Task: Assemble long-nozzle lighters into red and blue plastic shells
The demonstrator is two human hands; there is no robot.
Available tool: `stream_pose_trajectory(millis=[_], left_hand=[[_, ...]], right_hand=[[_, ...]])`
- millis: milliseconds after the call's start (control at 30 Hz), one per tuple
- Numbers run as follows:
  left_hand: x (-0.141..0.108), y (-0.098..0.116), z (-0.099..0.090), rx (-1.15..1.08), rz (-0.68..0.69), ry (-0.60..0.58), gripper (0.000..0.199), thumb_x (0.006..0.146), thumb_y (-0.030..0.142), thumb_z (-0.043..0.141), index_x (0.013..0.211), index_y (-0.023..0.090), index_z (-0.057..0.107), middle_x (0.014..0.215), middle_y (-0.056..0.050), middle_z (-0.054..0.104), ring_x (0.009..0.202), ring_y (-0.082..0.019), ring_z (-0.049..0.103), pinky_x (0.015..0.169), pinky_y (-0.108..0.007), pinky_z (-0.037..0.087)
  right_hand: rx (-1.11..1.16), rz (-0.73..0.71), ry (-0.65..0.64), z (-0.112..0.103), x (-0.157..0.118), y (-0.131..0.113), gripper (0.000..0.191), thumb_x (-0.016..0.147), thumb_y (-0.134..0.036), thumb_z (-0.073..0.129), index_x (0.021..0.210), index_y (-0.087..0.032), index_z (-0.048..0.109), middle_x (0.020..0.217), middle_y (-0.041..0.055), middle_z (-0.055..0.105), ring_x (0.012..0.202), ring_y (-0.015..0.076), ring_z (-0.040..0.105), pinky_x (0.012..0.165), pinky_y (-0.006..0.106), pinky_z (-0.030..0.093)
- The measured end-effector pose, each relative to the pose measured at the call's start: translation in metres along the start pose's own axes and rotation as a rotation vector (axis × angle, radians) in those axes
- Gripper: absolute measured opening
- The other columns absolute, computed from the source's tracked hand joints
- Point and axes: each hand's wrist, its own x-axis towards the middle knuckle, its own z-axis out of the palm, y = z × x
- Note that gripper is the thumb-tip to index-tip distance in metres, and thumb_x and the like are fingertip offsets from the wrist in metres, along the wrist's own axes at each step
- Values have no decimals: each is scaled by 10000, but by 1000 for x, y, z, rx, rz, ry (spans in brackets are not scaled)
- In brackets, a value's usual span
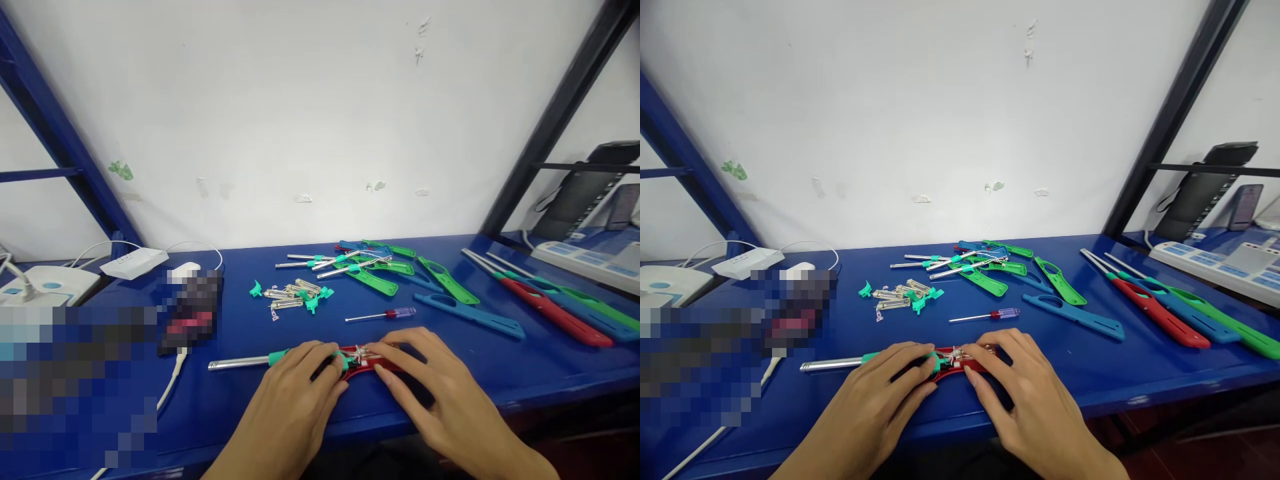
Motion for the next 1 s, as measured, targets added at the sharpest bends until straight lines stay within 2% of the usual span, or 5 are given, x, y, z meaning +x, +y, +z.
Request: stream_pose_trajectory(millis=[300, 567, 733, 867, 1000], left_hand=[[1, 0, -1, -33, -13, -7, 172, 1046, 122, 574, 1170, 153, 689, 1169, -114, 764, 1030, -306, 758, 883, -507, 688], [-1, 1, 0, -72, -94, -50, 248, 985, 51, 658, 1202, 171, 678, 1227, -91, 744, 1102, -291, 732, 932, -478, 663], [-1, 1, 2, -109, -127, -36, 231, 1025, 85, 617, 1217, 207, 659, 1238, -66, 738, 1130, -286, 707, 1033, -545, 601], [-2, 2, 0, -123, -190, -24, 389, 1028, 112, 626, 1390, 240, 566, 1335, -67, 707, 1212, -279, 676, 1039, -495, 608], [-6, -2, -7, -107, -253, 99, 356, 1050, 185, 599, 1400, 239, 566, 1368, -98, 685, 1261, -291, 660, 1031, -511, 614]], right_hand=[[-28, -70, 27, 2, -3, 3, 359, 1032, -181, 589, 1339, -335, 692, 1151, 63, 724, 1035, 248, 695, 891, 455, 578], [44, 114, 156, 2, -4, 7, 273, 1054, -307, 574, 1298, -349, 691, 1257, 50, 709, 1157, 260, 704, 965, 436, 596], [44, 137, 26, 3, -3, 9, 268, 1020, -414, 659, 1284, -376, 683, 1316, 41, 701, 1237, 289, 673, 1022, 497, 586], [25, 120, -38, 5, -6, 9, 331, 1014, -439, 665, 1339, -384, 646, 1360, 47, 689, 1267, 311, 653, 1036, 549, 578], [48, 154, -27, 3, -5, 8, 307, 1033, -422, 634, 1337, -375, 646, 1366, 52, 680, 1266, 298, 659, 1046, 525, 574]])
